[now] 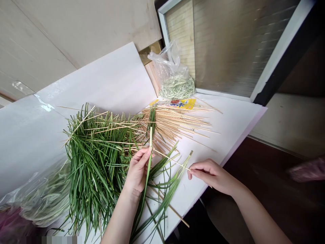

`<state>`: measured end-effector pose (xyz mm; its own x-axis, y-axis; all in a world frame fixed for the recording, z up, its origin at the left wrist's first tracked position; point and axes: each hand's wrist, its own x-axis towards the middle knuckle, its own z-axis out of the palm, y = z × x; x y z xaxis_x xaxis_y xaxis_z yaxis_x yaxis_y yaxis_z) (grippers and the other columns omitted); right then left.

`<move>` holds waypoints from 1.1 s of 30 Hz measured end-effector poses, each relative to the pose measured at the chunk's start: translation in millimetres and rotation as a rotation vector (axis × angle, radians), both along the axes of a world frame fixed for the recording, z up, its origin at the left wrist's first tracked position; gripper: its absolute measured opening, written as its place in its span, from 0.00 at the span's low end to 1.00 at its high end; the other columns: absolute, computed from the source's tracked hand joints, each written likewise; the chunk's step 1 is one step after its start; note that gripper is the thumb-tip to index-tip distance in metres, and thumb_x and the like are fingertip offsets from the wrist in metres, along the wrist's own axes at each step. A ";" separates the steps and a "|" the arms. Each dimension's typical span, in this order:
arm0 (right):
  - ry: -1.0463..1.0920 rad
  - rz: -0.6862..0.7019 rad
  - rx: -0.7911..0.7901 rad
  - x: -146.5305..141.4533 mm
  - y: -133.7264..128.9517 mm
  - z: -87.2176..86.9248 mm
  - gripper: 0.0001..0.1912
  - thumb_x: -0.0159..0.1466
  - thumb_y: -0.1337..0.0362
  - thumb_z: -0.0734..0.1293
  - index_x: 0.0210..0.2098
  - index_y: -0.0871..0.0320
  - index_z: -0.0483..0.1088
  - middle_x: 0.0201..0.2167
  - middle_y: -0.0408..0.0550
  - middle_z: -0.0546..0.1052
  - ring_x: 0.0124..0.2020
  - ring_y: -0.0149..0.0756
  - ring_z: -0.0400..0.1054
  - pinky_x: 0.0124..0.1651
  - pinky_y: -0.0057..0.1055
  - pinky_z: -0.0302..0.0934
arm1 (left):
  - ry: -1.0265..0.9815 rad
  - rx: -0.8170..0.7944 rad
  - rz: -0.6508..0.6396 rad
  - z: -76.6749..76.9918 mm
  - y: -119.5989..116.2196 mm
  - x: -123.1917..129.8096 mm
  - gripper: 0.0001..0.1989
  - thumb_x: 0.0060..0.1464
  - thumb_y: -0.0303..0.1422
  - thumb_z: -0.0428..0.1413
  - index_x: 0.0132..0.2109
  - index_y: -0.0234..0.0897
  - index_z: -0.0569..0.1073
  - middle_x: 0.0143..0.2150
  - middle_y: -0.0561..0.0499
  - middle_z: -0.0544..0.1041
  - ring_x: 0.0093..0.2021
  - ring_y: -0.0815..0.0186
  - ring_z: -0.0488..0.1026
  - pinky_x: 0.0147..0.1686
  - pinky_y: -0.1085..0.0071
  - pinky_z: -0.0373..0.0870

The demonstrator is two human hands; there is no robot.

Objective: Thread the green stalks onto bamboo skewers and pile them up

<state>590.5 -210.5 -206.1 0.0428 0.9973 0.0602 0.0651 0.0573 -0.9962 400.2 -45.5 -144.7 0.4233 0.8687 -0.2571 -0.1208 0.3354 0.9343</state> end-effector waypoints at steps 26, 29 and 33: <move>-0.030 0.003 0.023 0.8 0.3 -6.8 0.22 0.73 0.52 0.61 0.32 0.61 0.75 0.21 0.38 0.56 0.21 0.30 0.47 0.25 0.30 0.41 | 0.067 0.099 -0.043 5.3 -9.1 0.4 0.16 0.39 0.38 0.73 0.30 0.32 0.79 0.23 0.56 0.72 0.22 0.78 0.62 0.23 0.83 0.59; -0.035 0.001 0.035 0.5 0.7 -6.7 0.22 0.73 0.52 0.61 0.32 0.61 0.75 0.22 0.39 0.59 0.22 0.31 0.48 0.26 0.30 0.42 | 0.082 0.140 -0.055 4.7 -11.7 2.0 0.15 0.39 0.38 0.73 0.29 0.33 0.79 0.23 0.55 0.74 0.23 0.77 0.63 0.24 0.82 0.59; -0.047 -0.011 0.027 -0.1 1.1 -4.3 0.24 0.73 0.49 0.60 0.32 0.61 0.74 0.21 0.39 0.57 0.22 0.31 0.47 0.25 0.30 0.41 | 0.094 0.203 -0.102 -1.0 -18.5 7.3 0.13 0.41 0.38 0.72 0.29 0.33 0.80 0.24 0.53 0.76 0.25 0.75 0.66 0.27 0.80 0.61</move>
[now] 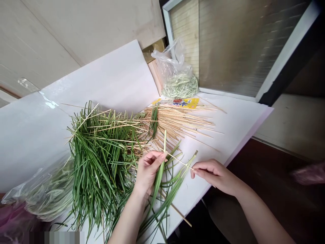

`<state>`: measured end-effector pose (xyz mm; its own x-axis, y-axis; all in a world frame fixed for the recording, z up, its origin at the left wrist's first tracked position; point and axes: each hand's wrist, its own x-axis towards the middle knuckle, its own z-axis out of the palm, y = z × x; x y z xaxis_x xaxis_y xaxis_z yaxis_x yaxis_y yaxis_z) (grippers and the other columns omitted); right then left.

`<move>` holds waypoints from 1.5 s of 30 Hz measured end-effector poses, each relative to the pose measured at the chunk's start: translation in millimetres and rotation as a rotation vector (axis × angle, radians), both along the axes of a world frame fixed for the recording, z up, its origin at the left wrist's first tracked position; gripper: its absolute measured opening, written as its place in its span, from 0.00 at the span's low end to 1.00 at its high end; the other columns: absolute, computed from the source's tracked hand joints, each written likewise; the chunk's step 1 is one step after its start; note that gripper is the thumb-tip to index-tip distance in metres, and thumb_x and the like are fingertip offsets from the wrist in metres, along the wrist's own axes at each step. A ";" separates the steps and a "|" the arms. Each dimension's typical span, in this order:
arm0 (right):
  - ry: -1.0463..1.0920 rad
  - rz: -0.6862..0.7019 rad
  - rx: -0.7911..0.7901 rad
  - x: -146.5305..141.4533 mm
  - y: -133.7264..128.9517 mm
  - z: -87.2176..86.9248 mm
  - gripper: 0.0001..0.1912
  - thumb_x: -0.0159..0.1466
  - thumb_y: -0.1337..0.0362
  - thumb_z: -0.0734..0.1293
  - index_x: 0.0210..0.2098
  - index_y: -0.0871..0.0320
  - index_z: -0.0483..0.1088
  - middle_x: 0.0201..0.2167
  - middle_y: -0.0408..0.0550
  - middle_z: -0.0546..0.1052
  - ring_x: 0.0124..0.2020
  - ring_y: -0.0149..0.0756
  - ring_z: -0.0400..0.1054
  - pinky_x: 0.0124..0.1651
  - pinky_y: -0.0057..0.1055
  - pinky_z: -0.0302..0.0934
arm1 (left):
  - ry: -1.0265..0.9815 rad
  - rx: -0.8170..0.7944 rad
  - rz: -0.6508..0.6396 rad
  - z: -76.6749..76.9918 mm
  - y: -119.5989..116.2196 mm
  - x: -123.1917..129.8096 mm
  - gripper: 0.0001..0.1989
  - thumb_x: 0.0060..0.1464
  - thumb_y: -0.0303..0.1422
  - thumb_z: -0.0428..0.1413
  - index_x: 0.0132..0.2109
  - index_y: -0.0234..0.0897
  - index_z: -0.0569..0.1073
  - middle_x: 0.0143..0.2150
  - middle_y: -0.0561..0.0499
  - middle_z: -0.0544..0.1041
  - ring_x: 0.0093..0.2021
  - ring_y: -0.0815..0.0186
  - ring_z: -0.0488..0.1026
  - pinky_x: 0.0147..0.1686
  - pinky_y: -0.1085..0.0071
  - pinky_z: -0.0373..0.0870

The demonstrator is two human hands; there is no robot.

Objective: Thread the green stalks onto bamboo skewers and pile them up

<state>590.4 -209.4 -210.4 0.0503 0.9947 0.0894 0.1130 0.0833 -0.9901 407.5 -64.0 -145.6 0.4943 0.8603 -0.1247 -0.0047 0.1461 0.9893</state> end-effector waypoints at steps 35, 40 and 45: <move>0.222 -0.032 -0.001 2.2 -0.9 -3.7 0.23 0.72 0.46 0.61 0.31 0.58 0.68 0.20 0.36 0.50 0.21 0.30 0.41 0.23 0.30 0.36 | 0.570 0.763 -0.178 -2.4 7.7 -17.1 0.06 0.57 0.35 0.61 0.41 0.44 0.82 0.37 0.50 0.80 0.26 0.66 0.68 0.32 0.71 0.62; 0.196 -0.039 0.012 0.0 0.1 -4.0 0.23 0.73 0.47 0.61 0.31 0.59 0.68 0.20 0.35 0.49 0.20 0.30 0.41 0.23 0.30 0.36 | 0.791 0.926 -0.272 -19.1 4.8 -15.6 0.09 0.58 0.36 0.60 0.46 0.45 0.78 0.43 0.48 0.78 0.37 0.61 0.75 0.36 0.70 0.64; 0.163 -0.038 0.014 -0.5 0.3 -3.1 0.23 0.72 0.47 0.62 0.30 0.59 0.68 0.19 0.35 0.49 0.20 0.30 0.41 0.22 0.30 0.35 | 0.824 1.020 -0.214 -16.8 6.5 6.5 0.06 0.61 0.36 0.57 0.44 0.43 0.77 0.40 0.48 0.78 0.36 0.60 0.74 0.32 0.69 0.61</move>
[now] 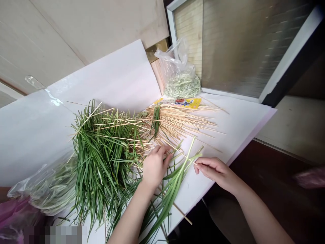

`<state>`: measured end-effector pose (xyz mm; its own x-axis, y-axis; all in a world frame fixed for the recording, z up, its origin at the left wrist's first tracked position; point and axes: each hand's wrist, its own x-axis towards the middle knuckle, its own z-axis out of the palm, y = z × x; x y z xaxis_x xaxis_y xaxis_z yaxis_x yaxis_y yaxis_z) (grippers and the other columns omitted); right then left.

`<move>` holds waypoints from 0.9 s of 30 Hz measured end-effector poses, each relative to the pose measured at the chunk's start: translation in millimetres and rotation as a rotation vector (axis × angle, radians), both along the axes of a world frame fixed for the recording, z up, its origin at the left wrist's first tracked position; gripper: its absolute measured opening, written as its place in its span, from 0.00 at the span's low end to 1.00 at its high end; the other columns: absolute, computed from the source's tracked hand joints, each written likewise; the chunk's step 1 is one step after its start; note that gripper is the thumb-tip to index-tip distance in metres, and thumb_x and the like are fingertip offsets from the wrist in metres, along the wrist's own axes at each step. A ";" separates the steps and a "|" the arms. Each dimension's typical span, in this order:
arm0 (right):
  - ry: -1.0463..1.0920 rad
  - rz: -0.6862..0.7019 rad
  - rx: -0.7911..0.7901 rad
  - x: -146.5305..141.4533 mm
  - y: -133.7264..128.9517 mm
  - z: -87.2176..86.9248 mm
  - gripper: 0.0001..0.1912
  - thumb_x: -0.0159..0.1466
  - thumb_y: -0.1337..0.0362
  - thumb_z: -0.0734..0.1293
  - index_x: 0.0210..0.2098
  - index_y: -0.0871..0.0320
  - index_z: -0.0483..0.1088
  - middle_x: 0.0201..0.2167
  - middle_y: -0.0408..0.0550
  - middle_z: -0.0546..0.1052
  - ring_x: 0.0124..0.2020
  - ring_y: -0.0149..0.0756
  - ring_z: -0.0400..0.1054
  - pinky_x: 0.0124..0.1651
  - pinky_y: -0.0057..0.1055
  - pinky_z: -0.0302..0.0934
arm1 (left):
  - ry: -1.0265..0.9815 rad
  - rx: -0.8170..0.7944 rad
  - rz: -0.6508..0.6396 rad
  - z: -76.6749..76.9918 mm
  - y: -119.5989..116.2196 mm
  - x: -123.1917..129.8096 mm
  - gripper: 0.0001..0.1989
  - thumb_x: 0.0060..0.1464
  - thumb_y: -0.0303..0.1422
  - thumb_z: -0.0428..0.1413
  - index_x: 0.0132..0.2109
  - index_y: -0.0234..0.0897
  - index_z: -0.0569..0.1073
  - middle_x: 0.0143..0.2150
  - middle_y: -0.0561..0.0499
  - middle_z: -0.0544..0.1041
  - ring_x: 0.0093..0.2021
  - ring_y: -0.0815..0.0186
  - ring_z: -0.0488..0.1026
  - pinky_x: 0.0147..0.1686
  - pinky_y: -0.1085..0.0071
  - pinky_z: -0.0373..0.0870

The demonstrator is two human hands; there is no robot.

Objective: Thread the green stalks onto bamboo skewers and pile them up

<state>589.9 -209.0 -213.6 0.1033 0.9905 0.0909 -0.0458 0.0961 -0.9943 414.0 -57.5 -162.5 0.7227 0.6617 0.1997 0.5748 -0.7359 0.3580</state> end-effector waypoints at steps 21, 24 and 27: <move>0.030 -0.015 -0.004 -2.3 3.3 -3.9 0.24 0.72 0.46 0.62 0.31 0.58 0.69 0.19 0.34 0.48 0.19 0.29 0.41 0.21 0.29 0.35 | 0.089 -0.282 -0.137 -1.4 22.6 0.4 0.03 0.53 0.33 0.62 0.34 0.38 0.77 0.34 0.52 0.77 0.32 0.66 0.69 0.33 0.72 0.61; 0.023 -0.011 -0.003 -1.9 3.1 -4.4 0.24 0.73 0.46 0.62 0.31 0.58 0.69 0.18 0.34 0.48 0.19 0.29 0.41 0.21 0.29 0.35 | 0.021 -0.422 -0.077 -3.1 25.0 -1.3 0.06 0.54 0.35 0.62 0.35 0.37 0.76 0.30 0.53 0.76 0.28 0.68 0.67 0.30 0.72 0.59; -0.004 -0.007 0.004 -1.4 2.8 -3.8 0.24 0.73 0.45 0.61 0.31 0.58 0.69 0.19 0.35 0.48 0.20 0.29 0.42 0.22 0.29 0.36 | -0.311 -0.669 -0.026 1.8 27.3 -3.4 0.11 0.54 0.39 0.63 0.37 0.36 0.75 0.31 0.53 0.74 0.30 0.69 0.67 0.32 0.73 0.62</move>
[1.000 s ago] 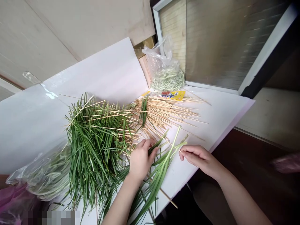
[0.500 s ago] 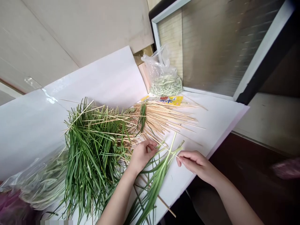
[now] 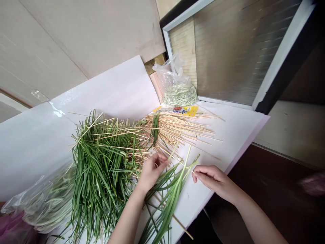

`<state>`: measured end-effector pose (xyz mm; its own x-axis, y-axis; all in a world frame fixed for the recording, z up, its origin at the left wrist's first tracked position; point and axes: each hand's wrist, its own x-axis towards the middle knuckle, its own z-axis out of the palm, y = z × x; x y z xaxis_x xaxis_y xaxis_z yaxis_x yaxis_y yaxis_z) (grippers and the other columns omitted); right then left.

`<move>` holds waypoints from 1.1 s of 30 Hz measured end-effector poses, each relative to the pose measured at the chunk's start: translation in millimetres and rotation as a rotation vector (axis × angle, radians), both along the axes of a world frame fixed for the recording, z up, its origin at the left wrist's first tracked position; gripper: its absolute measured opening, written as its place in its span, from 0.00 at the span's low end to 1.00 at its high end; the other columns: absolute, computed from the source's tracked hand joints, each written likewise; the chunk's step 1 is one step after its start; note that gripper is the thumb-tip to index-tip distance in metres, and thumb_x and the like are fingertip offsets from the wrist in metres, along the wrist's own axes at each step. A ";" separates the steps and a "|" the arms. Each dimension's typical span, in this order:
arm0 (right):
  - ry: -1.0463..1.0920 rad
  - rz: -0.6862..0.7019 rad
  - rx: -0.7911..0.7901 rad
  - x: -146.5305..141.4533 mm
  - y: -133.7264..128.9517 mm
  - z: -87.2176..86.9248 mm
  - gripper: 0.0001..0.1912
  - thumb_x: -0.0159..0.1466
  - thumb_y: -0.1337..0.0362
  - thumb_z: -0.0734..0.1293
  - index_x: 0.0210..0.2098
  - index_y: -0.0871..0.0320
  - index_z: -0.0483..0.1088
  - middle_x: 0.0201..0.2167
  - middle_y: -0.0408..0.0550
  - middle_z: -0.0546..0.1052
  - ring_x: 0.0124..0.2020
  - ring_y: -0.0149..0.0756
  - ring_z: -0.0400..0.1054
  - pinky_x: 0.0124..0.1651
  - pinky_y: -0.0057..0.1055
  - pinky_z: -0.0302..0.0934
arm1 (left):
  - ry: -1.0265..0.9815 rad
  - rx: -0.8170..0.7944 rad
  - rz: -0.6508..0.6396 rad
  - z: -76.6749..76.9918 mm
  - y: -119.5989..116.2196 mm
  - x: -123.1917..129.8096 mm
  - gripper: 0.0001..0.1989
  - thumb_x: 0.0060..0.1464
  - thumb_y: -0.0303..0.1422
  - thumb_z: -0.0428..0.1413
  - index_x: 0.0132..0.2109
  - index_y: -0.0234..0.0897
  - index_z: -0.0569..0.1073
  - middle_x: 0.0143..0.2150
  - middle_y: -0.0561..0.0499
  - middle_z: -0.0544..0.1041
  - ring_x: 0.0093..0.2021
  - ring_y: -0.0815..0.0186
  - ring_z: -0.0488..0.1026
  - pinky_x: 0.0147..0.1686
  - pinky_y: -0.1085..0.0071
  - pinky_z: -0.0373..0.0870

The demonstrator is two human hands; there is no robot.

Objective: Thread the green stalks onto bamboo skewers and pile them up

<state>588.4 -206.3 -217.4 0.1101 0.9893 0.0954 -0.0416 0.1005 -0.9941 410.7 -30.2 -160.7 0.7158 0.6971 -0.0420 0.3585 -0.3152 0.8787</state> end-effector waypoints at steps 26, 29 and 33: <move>-0.068 0.016 -0.050 -0.2 -1.2 7.4 0.28 0.73 0.43 0.60 0.33 0.60 0.73 0.19 0.35 0.46 0.20 0.30 0.40 0.23 0.31 0.35 | -0.505 -0.513 0.208 22.9 -13.8 0.4 0.14 0.51 0.39 0.67 0.36 0.31 0.78 0.25 0.57 0.66 0.18 0.80 0.55 0.16 0.83 0.51; -0.067 0.021 -0.058 -0.1 -1.6 8.1 0.28 0.73 0.42 0.60 0.32 0.60 0.73 0.19 0.35 0.46 0.20 0.30 0.40 0.23 0.30 0.35 | -0.522 -0.503 0.209 22.6 -13.5 -0.3 0.13 0.52 0.39 0.66 0.36 0.32 0.77 0.24 0.57 0.66 0.18 0.80 0.56 0.16 0.83 0.51; -0.068 0.013 -0.059 -0.3 -1.0 8.4 0.28 0.72 0.42 0.60 0.31 0.60 0.72 0.19 0.35 0.45 0.20 0.30 0.40 0.23 0.31 0.34 | -0.534 -0.512 0.214 22.1 -12.0 -1.2 0.13 0.51 0.39 0.66 0.36 0.32 0.77 0.25 0.57 0.67 0.19 0.80 0.56 0.16 0.83 0.52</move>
